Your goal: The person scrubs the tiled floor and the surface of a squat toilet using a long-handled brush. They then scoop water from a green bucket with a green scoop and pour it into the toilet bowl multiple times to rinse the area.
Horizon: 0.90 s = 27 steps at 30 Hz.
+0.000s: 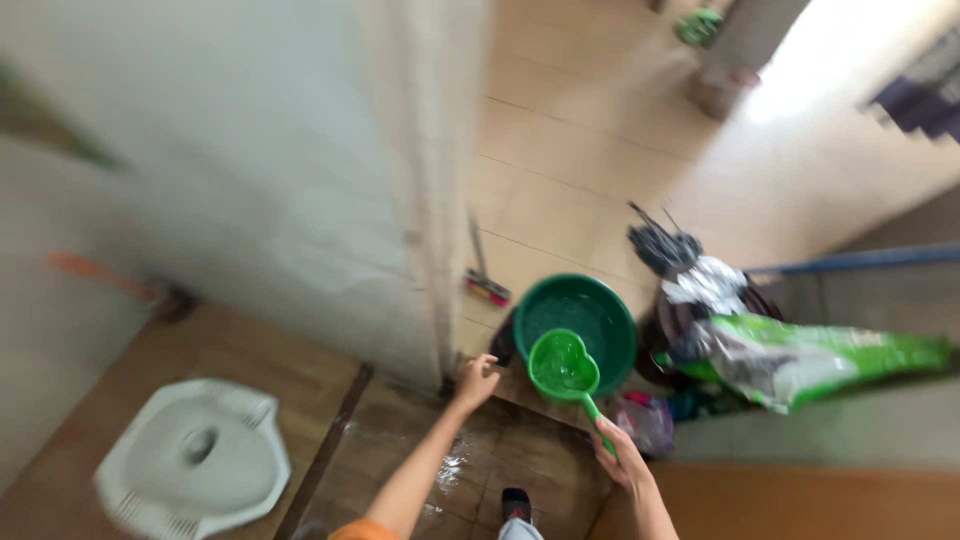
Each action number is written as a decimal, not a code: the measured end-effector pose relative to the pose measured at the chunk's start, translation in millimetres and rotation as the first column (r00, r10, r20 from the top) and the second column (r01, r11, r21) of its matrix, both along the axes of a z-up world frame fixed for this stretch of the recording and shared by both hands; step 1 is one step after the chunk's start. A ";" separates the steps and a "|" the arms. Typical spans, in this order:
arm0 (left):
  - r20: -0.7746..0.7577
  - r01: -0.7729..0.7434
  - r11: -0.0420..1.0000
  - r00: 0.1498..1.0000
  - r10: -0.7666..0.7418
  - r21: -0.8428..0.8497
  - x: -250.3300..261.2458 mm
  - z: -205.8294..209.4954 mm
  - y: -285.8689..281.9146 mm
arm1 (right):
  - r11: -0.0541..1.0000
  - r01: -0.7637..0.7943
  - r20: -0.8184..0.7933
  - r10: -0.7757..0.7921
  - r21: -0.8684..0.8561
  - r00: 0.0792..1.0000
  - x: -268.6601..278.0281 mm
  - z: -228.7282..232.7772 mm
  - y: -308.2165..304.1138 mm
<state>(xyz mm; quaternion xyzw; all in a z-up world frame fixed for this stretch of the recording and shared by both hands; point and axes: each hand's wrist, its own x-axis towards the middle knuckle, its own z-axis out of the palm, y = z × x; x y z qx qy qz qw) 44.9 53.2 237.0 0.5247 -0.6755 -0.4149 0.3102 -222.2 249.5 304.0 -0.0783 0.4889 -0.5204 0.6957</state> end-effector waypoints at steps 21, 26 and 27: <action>0.131 -0.840 0.533 0.520 0.844 -0.100 363.7 196.0 81.3 | 0.586 -0.810 -0.106 0.808 0.036 0.580 466.0 85.5 -298.6; 0.103 -0.939 0.324 0.313 0.944 -0.118 424.9 194.4 154.4 | 0.605 -0.796 -0.206 0.781 0.015 0.589 626.3 97.5 -368.7; 0.125 -0.951 0.301 0.291 0.949 -0.075 432.5 194.9 169.7 | 0.614 -0.787 -0.312 0.760 0.056 0.571 644.4 101.5 -376.9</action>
